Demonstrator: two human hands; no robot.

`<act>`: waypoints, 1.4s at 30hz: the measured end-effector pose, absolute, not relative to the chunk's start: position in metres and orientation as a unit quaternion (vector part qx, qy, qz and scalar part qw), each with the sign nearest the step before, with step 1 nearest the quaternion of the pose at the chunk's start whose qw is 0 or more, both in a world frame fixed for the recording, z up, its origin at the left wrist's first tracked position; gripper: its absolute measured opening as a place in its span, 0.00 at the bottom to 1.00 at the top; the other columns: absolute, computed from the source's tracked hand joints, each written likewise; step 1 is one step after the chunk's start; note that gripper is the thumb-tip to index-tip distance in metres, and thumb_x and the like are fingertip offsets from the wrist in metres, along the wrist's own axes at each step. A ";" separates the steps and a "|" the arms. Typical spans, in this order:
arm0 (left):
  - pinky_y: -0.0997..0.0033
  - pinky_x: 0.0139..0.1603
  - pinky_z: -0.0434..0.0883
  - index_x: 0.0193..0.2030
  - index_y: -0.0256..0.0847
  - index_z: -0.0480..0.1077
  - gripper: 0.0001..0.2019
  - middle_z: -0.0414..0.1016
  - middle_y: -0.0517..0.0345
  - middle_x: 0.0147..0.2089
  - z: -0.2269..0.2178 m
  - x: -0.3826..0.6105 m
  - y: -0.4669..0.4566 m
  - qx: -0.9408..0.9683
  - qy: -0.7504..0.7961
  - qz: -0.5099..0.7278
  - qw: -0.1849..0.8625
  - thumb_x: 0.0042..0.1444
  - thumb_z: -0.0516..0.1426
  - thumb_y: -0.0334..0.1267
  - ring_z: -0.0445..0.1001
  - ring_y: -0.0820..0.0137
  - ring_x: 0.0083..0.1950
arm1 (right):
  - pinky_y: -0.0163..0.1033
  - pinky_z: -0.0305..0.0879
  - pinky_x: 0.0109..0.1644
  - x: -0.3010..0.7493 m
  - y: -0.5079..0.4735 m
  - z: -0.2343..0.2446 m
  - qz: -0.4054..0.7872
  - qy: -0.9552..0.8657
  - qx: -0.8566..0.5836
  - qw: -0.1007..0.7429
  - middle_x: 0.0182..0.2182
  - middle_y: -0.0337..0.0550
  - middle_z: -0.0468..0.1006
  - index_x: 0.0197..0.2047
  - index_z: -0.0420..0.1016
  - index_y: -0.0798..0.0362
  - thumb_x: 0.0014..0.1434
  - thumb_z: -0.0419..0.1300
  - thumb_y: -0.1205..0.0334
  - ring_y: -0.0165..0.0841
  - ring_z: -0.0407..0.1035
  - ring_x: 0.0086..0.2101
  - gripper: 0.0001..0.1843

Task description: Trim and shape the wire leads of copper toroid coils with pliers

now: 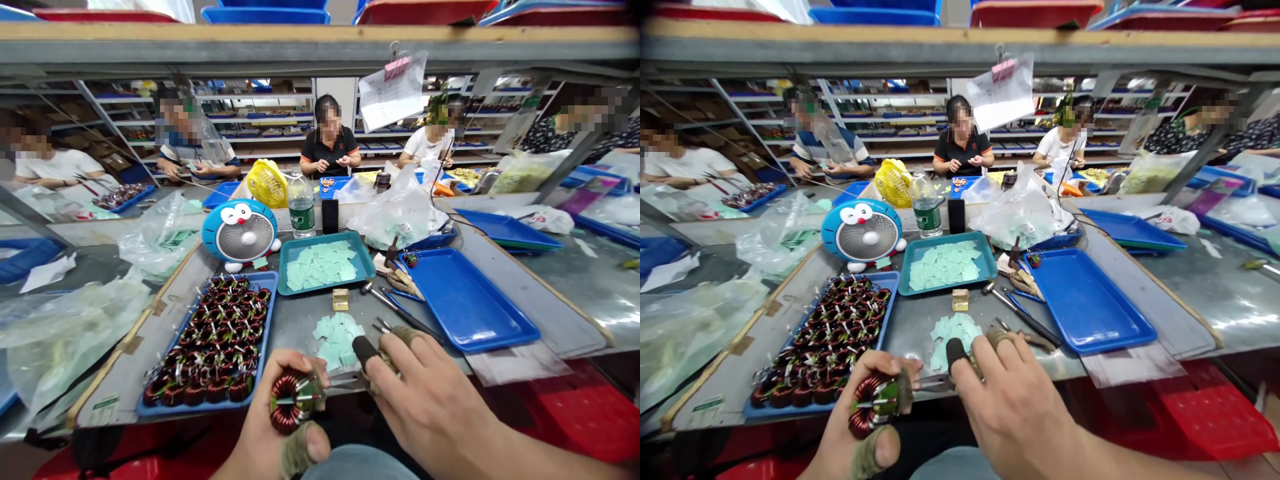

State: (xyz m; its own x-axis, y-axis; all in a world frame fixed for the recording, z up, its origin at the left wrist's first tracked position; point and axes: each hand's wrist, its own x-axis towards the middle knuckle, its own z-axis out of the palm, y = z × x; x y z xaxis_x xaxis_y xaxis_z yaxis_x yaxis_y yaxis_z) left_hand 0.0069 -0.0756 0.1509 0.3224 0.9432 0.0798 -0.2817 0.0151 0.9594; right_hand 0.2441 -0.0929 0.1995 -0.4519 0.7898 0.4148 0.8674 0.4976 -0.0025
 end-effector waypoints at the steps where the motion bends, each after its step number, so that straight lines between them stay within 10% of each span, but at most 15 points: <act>1: 0.76 0.43 0.72 0.49 0.50 0.66 0.34 0.74 0.59 0.47 0.151 0.010 -0.076 0.503 0.327 0.487 0.634 0.41 0.74 0.59 0.74 0.73 0.39 | 0.49 0.53 0.44 0.240 -0.092 0.198 -0.106 -0.845 -0.492 0.182 0.41 0.46 0.73 0.41 0.70 0.47 0.63 0.62 0.66 0.43 0.59 0.36 0.05; 25: 0.74 0.38 0.72 0.48 0.47 0.67 0.34 0.77 0.54 0.47 0.149 0.027 -0.079 0.500 0.341 0.471 0.641 0.40 0.74 0.60 0.74 0.72 0.36 | 0.48 0.47 0.38 0.241 -0.092 0.202 -0.119 -0.852 -0.489 0.142 0.33 0.43 0.68 0.39 0.67 0.47 0.62 0.61 0.65 0.43 0.56 0.33 0.05; 34: 0.66 0.52 0.73 0.47 0.45 0.67 0.29 0.79 0.54 0.41 0.142 -0.025 -0.064 0.527 0.428 0.488 0.549 0.44 0.75 0.50 0.77 0.58 0.51 | 0.47 0.53 0.43 0.300 -0.100 0.225 -0.144 -0.826 -0.519 0.168 0.34 0.45 0.70 0.38 0.70 0.48 0.65 0.58 0.68 0.43 0.60 0.35 0.05; 42: 0.75 0.41 0.71 0.48 0.47 0.65 0.33 0.75 0.55 0.47 0.154 0.010 -0.072 0.511 0.334 0.460 0.644 0.42 0.75 0.55 0.73 0.72 0.38 | 0.48 0.53 0.43 0.239 -0.087 0.197 -0.100 -0.836 -0.504 0.192 0.40 0.44 0.73 0.40 0.70 0.47 0.62 0.63 0.66 0.42 0.60 0.36 0.06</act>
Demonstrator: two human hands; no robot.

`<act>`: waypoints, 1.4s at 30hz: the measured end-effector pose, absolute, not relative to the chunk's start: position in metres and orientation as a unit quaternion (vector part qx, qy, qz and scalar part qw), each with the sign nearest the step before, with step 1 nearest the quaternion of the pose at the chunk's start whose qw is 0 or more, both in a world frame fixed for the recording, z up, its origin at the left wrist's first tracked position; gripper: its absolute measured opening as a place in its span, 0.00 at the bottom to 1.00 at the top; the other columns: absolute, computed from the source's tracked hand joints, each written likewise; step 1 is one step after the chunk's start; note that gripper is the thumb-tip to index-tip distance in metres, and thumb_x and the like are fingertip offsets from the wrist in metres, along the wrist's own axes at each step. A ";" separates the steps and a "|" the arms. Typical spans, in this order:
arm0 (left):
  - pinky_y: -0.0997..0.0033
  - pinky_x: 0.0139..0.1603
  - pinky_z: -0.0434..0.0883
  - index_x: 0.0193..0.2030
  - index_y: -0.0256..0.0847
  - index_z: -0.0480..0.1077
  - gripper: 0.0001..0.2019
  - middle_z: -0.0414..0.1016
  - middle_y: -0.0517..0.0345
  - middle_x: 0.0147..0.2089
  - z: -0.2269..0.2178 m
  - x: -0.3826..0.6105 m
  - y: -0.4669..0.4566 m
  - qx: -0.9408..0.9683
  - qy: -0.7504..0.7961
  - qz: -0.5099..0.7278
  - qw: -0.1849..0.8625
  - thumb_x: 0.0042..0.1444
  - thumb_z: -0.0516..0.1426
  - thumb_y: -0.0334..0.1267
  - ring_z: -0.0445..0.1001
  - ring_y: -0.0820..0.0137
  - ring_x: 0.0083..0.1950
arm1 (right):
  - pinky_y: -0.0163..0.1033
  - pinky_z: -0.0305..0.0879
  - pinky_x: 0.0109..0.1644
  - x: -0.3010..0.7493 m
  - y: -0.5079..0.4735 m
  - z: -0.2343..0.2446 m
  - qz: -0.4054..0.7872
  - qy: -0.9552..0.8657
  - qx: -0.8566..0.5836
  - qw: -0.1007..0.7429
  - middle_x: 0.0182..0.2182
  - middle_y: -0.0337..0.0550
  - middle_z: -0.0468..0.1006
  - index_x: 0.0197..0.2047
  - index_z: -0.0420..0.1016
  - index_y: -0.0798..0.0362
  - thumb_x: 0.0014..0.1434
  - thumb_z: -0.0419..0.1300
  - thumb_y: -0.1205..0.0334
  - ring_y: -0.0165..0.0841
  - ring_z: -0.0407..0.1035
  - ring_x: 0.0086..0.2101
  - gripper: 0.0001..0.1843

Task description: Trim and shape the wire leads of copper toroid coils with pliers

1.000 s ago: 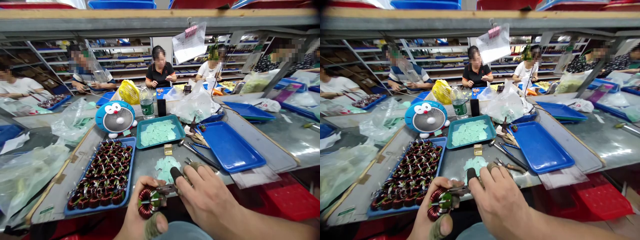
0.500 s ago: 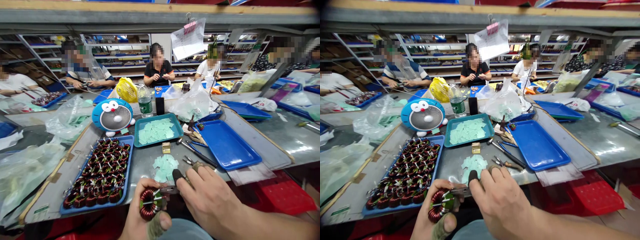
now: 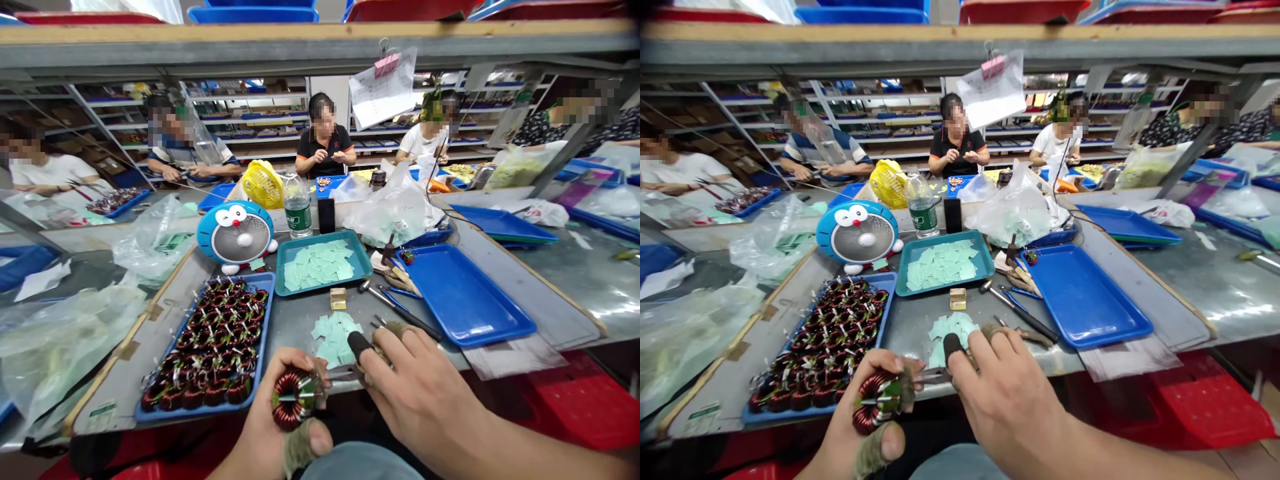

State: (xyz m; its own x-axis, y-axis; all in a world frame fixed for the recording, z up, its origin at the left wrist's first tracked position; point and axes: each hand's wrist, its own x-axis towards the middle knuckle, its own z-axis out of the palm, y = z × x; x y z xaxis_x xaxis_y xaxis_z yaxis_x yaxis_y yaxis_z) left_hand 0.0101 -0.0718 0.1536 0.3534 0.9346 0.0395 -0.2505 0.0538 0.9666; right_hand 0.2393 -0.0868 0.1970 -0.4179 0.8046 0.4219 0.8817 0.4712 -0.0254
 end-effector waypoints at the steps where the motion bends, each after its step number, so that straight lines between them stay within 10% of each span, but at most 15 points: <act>1: 0.75 0.41 0.71 0.48 0.47 0.66 0.34 0.75 0.55 0.48 0.153 0.011 -0.072 0.508 0.341 0.461 0.643 0.40 0.75 0.56 0.73 0.72 0.38 | 0.48 0.52 0.42 0.238 -0.086 0.197 -0.103 -0.836 -0.505 0.191 0.39 0.43 0.73 0.40 0.69 0.47 0.62 0.63 0.65 0.42 0.59 0.35 0.06; 22: 0.70 0.43 0.67 0.50 0.45 0.67 0.24 0.74 0.53 0.45 0.157 0.004 -0.060 0.697 0.356 0.297 0.547 0.51 0.69 0.49 0.73 0.59 0.51 | 0.48 0.52 0.41 0.278 -0.096 0.220 -0.144 -0.875 -0.447 0.122 0.38 0.44 0.74 0.40 0.71 0.47 0.60 0.63 0.66 0.43 0.60 0.36 0.07; 27: 0.73 0.39 0.68 0.51 0.45 0.68 0.34 0.76 0.55 0.45 0.157 0.004 -0.054 0.708 0.353 0.258 0.554 0.40 0.75 0.52 0.73 0.64 0.43 | 0.49 0.54 0.44 0.275 -0.092 0.217 -0.155 -0.878 -0.438 0.114 0.42 0.45 0.75 0.42 0.71 0.47 0.61 0.62 0.66 0.43 0.60 0.37 0.07; 42: 0.77 0.30 0.60 0.37 0.42 0.68 0.15 0.66 0.66 0.29 0.187 0.011 -0.060 0.805 0.308 0.251 0.441 0.49 0.67 0.44 0.61 0.77 0.28 | 0.47 0.50 0.38 0.283 -0.101 0.239 -0.131 -0.902 -0.402 0.093 0.33 0.42 0.72 0.38 0.70 0.47 0.59 0.61 0.65 0.42 0.59 0.32 0.04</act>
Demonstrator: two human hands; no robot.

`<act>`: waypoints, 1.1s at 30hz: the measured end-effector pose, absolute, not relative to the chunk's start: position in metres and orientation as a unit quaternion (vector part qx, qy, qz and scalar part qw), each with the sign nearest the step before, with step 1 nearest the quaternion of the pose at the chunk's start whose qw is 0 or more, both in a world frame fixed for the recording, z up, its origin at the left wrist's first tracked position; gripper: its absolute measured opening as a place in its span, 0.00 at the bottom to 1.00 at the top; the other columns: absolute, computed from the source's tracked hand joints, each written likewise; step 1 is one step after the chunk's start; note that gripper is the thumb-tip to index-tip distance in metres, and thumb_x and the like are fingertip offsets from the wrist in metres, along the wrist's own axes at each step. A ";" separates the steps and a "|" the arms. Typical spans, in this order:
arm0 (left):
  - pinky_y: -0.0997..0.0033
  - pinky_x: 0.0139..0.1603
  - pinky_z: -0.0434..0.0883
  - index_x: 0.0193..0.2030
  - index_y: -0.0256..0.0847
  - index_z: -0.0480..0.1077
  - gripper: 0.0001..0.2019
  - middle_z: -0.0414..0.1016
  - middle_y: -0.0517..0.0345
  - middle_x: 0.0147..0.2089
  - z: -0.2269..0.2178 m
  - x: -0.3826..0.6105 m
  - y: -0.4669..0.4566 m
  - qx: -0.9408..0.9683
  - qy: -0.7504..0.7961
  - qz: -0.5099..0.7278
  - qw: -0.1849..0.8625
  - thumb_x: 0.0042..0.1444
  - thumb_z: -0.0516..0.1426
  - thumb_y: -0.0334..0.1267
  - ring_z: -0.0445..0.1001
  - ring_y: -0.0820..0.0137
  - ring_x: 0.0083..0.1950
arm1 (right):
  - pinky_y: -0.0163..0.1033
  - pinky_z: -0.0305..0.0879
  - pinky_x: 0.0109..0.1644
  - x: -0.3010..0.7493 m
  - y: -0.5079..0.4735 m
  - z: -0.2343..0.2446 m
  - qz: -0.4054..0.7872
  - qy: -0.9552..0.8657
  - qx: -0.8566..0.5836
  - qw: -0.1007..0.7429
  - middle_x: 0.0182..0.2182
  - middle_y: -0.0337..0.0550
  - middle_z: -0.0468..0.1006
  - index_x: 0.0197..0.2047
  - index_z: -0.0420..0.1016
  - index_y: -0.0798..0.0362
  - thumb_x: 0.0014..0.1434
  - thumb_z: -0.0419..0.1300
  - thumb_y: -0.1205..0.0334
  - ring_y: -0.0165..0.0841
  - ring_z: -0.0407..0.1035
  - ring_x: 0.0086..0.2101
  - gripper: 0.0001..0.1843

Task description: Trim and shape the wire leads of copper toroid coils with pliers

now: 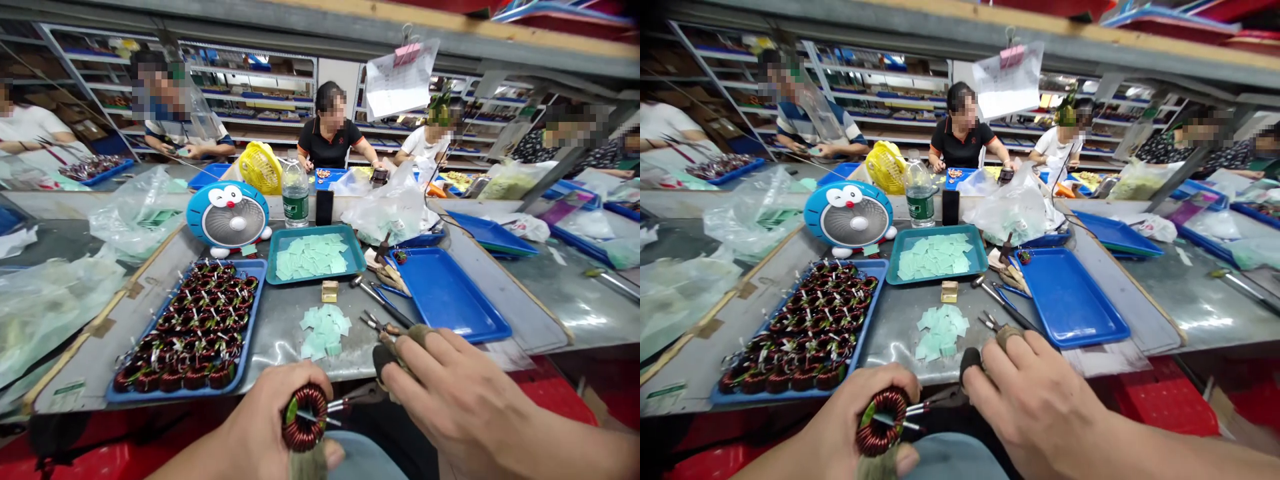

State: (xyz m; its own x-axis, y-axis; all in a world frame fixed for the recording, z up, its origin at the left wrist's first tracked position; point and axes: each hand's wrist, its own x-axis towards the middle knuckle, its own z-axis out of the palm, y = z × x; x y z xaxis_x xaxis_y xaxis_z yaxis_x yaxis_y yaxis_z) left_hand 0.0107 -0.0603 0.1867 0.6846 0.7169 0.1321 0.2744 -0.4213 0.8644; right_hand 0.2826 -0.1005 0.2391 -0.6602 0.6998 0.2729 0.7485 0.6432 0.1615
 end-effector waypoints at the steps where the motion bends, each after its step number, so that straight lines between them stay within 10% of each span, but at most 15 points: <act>1: 0.76 0.30 0.61 0.37 0.42 0.68 0.15 0.66 0.66 0.29 0.184 0.009 -0.060 0.798 0.311 0.247 0.453 0.48 0.67 0.44 0.61 0.76 0.28 | 0.48 0.53 0.42 0.283 -0.100 0.233 -0.126 -0.898 -0.412 0.094 0.36 0.43 0.73 0.40 0.71 0.47 0.60 0.61 0.65 0.43 0.61 0.35 0.04; 10: 0.74 0.34 0.65 0.44 0.43 0.68 0.25 0.74 0.60 0.37 0.160 0.003 -0.063 0.729 0.381 0.259 0.507 0.46 0.70 0.52 0.69 0.69 0.36 | 0.52 0.56 0.58 0.279 -0.105 0.206 -0.128 -0.873 -0.448 0.141 0.48 0.48 0.77 0.45 0.73 0.48 0.64 0.58 0.66 0.45 0.66 0.44 0.07; 33: 0.75 0.33 0.61 0.43 0.43 0.68 0.22 0.69 0.64 0.33 0.162 0.010 -0.069 0.718 0.391 0.278 0.504 0.49 0.69 0.50 0.62 0.73 0.32 | 0.48 0.54 0.45 0.279 -0.103 0.212 -0.124 -0.876 -0.460 0.071 0.40 0.44 0.74 0.44 0.72 0.47 0.62 0.62 0.66 0.44 0.63 0.38 0.08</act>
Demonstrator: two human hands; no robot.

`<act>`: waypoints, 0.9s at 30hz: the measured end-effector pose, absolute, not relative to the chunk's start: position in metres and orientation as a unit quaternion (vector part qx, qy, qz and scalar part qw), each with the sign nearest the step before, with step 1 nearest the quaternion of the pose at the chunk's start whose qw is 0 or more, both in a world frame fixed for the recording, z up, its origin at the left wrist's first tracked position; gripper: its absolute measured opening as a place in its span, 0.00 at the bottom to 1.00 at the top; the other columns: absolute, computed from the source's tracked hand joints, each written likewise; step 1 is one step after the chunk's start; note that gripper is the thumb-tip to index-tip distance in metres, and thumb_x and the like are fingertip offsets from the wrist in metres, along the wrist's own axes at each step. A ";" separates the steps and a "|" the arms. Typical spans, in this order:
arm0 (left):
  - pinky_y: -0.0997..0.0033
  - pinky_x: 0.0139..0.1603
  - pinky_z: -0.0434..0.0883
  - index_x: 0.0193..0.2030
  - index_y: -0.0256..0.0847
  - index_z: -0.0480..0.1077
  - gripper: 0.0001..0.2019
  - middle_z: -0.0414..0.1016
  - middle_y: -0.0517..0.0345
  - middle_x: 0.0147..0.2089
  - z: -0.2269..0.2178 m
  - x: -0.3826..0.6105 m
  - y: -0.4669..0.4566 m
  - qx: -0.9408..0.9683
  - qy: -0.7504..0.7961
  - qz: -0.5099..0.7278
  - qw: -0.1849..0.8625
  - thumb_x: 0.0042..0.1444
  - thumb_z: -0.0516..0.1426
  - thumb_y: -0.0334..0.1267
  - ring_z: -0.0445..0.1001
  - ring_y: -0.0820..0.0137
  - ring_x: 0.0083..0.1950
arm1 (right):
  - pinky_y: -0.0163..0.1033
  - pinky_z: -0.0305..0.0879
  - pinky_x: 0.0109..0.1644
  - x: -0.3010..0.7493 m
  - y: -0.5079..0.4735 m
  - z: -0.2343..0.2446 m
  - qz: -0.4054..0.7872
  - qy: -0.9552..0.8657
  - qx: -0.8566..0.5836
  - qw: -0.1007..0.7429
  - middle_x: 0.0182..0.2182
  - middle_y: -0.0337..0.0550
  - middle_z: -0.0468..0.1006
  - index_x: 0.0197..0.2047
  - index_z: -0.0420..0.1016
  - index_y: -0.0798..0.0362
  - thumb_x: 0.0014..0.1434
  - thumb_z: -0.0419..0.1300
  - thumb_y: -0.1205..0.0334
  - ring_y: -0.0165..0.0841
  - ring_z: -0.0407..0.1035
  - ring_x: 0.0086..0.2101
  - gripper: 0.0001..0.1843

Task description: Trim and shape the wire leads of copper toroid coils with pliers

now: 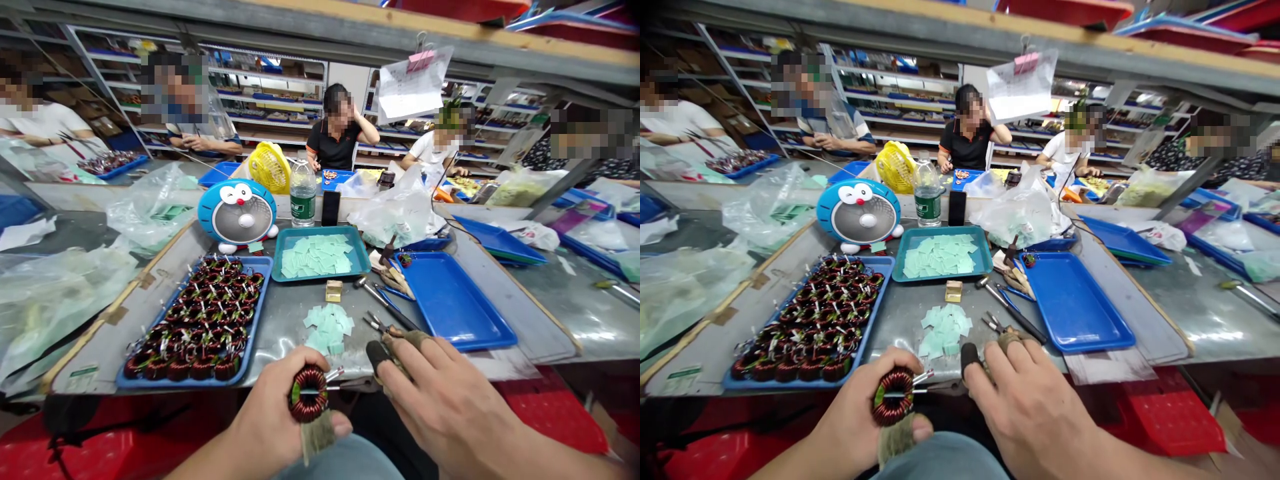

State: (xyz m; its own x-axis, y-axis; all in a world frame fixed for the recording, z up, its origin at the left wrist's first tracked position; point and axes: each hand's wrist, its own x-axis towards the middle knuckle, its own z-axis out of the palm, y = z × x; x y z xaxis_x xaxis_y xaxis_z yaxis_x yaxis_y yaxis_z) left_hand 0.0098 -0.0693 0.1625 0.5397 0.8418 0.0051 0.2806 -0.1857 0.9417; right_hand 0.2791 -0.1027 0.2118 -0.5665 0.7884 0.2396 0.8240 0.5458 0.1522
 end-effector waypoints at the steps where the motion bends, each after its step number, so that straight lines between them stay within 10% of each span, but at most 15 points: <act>1: 0.74 0.33 0.61 0.42 0.43 0.68 0.20 0.68 0.64 0.32 0.162 0.006 -0.070 0.728 0.387 0.271 0.497 0.50 0.68 0.50 0.62 0.73 0.32 | 0.48 0.53 0.43 0.285 -0.100 0.215 -0.131 -0.874 -0.463 0.068 0.37 0.43 0.73 0.43 0.72 0.47 0.61 0.62 0.67 0.43 0.62 0.36 0.08; 15: 0.70 0.49 0.69 0.60 0.45 0.62 0.37 0.74 0.55 0.48 0.147 0.005 -0.077 0.520 0.377 0.360 0.677 0.47 0.73 0.51 0.71 0.67 0.46 | 0.45 0.52 0.43 0.263 -0.112 0.197 0.034 -0.862 -0.483 0.152 0.40 0.43 0.71 0.42 0.70 0.48 0.65 0.59 0.67 0.41 0.60 0.38 0.04; 27: 0.75 0.43 0.68 0.52 0.45 0.64 0.37 0.76 0.57 0.46 0.142 0.010 -0.083 0.479 0.296 0.379 0.735 0.42 0.75 0.56 0.70 0.74 0.40 | 0.43 0.54 0.41 0.251 -0.107 0.206 0.147 -0.854 -0.479 0.141 0.38 0.39 0.71 0.42 0.69 0.47 0.66 0.60 0.64 0.38 0.62 0.37 0.03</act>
